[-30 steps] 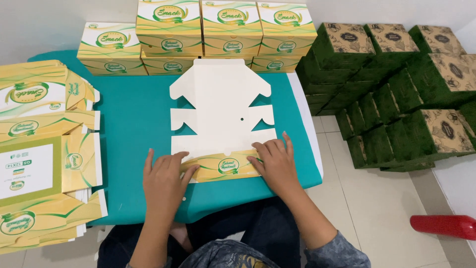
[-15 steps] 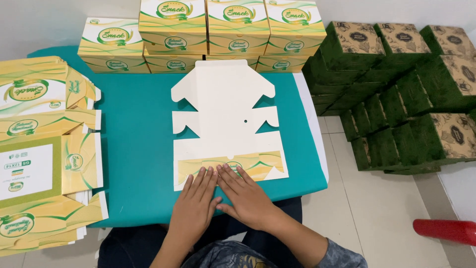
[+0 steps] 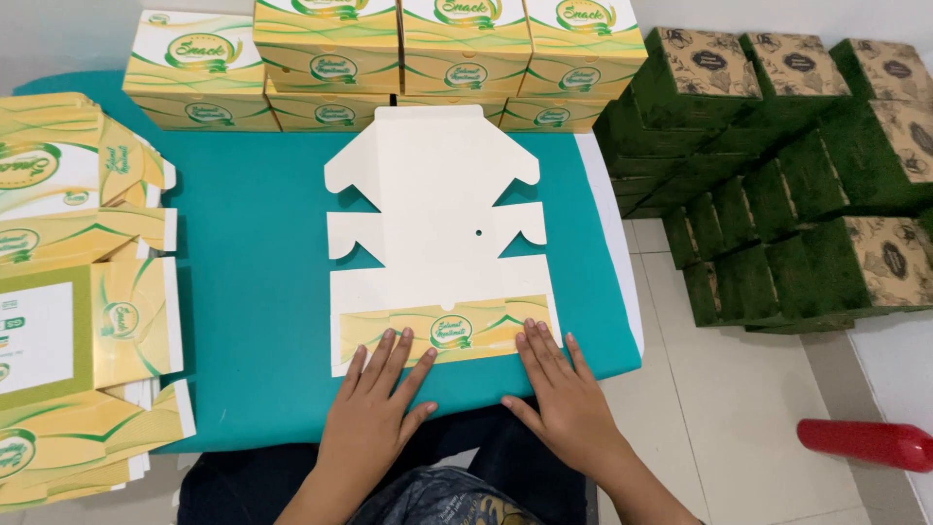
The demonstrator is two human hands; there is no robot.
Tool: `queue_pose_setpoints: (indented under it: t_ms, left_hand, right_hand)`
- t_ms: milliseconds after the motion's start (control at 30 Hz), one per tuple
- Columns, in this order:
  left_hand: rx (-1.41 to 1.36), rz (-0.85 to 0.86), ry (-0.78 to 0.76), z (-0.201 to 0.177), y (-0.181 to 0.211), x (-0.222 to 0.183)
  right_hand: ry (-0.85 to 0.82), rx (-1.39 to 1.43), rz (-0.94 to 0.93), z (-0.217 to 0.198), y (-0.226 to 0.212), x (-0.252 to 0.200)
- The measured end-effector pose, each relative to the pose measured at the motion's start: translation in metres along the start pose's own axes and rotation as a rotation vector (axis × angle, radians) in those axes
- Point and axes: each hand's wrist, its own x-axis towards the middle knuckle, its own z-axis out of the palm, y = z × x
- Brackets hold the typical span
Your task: The person folds flat cardboard pieces into rectangular boxes by hand, aligning flaps and tucking tabs to form the structure. The person then places the completed box onto a stack of similar boxes.
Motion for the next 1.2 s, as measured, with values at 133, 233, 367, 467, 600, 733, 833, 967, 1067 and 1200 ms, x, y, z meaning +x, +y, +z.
queue_pose_setpoints:
  t_ms: [133,233,367,467,600,733,833,967,1067,1200]
  left_hand:
    - [0.124,-0.132,-0.001,0.000,0.026,-0.006]
    - [0.083,-0.157,-0.012,0.001,0.044,-0.019]
    - [-0.716,-0.043,-0.022,-0.004,0.037,-0.035]
    - [-0.386,-0.022,0.052,-0.028,0.001,-0.019]
    - [-0.151,-0.306,-0.011,-0.020,-0.056,0.004]
    - [-0.239,-0.422,-0.131,-0.024,-0.069,0.016]
    - [-0.330,-0.444,-0.114,-0.031,-0.063,0.016]
    - [-0.553,-0.371,-0.008,-0.038,-0.067,0.014]
    - [-0.746,-0.212,0.093,-0.041,-0.071,0.000]
    - [-0.791,-0.132,-0.002,-0.051,-0.064,-0.001]
  right_hand:
    - [0.021,0.018,0.011,0.007,-0.002,-0.002]
    - [0.021,-0.007,0.006,0.012,0.002,-0.002]
    - [0.020,0.055,0.016,0.017,0.009,-0.002]
    - [0.021,0.058,0.058,0.017,0.006,0.008]
    - [0.221,0.077,0.089,0.007,0.001,0.029]
    - [0.155,0.280,0.139,-0.003,0.010,0.039]
    - [0.114,0.267,0.102,0.001,0.021,0.044]
    - [0.214,0.314,-0.026,-0.014,0.025,0.050]
    - [0.184,0.493,-0.120,-0.046,0.021,0.036]
    - [0.119,0.503,-0.072,-0.068,0.022,0.014]
